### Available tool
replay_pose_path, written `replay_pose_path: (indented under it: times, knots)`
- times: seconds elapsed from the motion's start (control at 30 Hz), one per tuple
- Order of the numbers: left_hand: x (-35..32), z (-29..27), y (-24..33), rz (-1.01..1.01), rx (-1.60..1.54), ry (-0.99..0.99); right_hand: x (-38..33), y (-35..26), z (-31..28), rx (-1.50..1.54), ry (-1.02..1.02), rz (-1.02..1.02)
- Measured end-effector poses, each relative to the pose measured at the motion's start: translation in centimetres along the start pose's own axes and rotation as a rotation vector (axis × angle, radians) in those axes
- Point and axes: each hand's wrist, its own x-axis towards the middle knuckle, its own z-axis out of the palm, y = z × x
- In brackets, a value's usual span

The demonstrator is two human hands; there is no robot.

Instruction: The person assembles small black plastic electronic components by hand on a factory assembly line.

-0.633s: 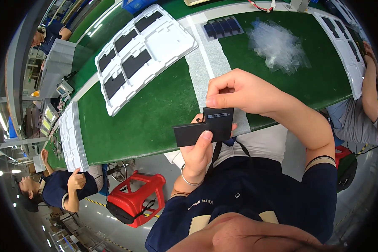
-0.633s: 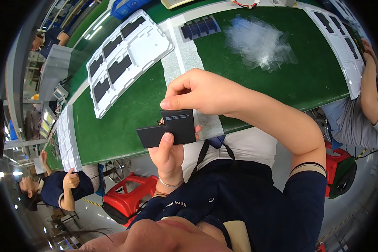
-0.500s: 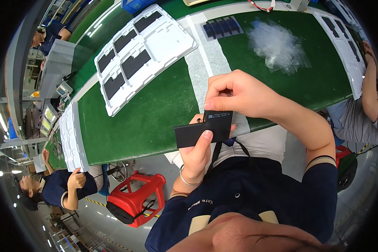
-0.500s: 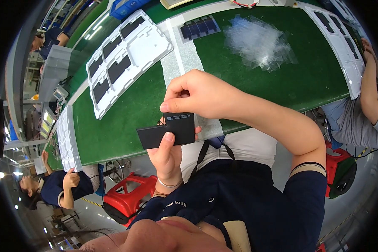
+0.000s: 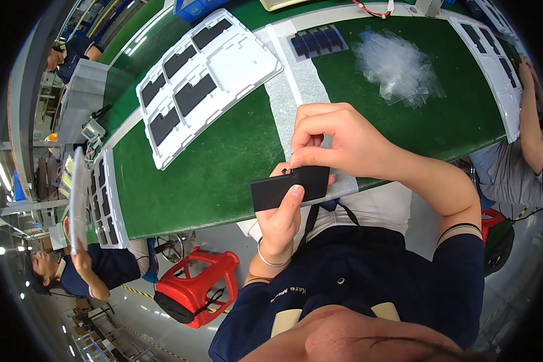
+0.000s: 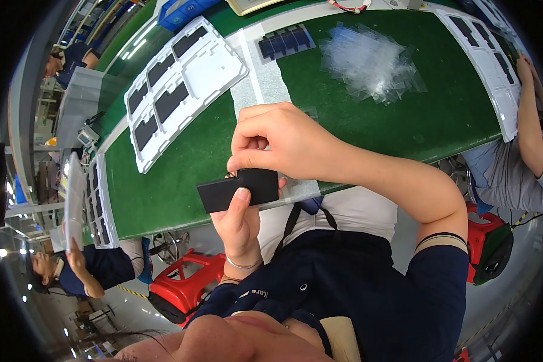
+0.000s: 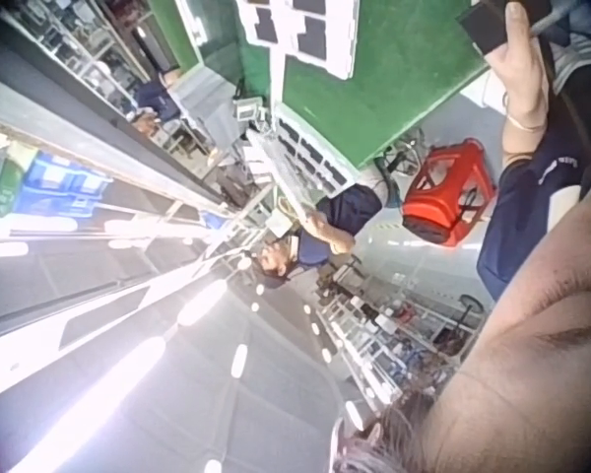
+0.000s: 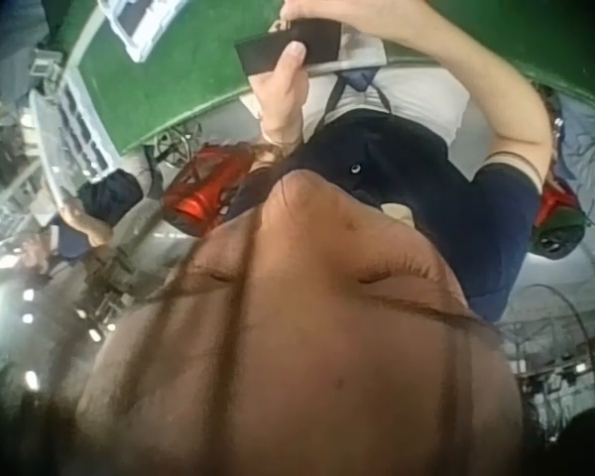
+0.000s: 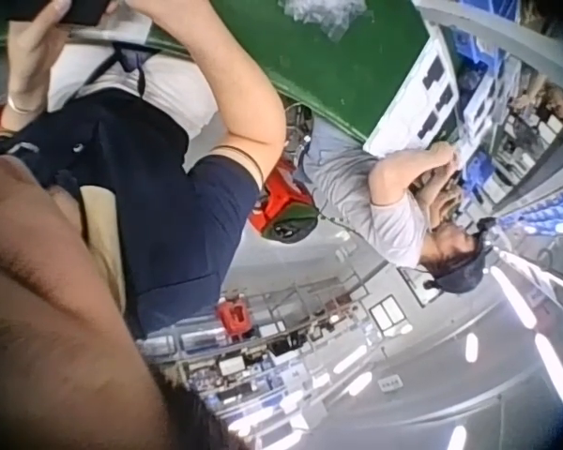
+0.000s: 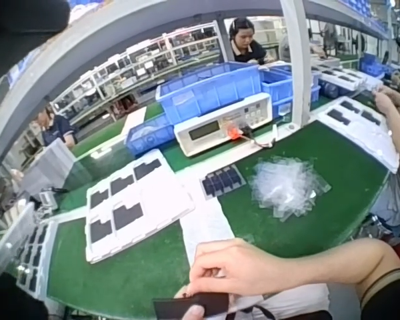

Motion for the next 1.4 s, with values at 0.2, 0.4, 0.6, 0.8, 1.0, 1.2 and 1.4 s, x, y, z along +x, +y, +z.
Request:
replay_pose_path:
  times: [0.2, 0.4, 0.6, 0.8, 1.0, 1.2, 1.4]
  knots:
    - [0.2, 0.8, 0.2, 0.123, -0.130, 0.033, 0.3, -0.8, -0.1, 0.491, -0.017, 0.325]
    - [-0.4, -0.3, -1.2, 0.170, -0.088, 0.019, 0.1, -1.6, 0.5, 0.177, -0.024, 0.145]
    - [0.1, 0.5, -2.0, 0.301, -0.131, 0.109, 0.2, -1.8, -0.6, 0.113, -0.103, 0.151]
    - [0.4, 0.9, -1.6, 0.311, -0.258, 0.136, 0.7, -0.6, -0.9, 0.373, 0.119, 0.144]
    - [0.4, 0.2, -1.5, 0.311, -0.186, 0.118, 1.2, -0.7, -1.2, 0.043, -0.109, 0.120]
    - [0.9, -1.6, 3.5, 0.206, 0.689, -0.096, -0.2, 3.4, -4.1, -0.370, -0.101, -0.428]
    - [7.8, -2.8, 7.2, 0.605, 1.614, 0.139, -1.2, 3.9, -5.4, -0.560, -0.118, -0.610]
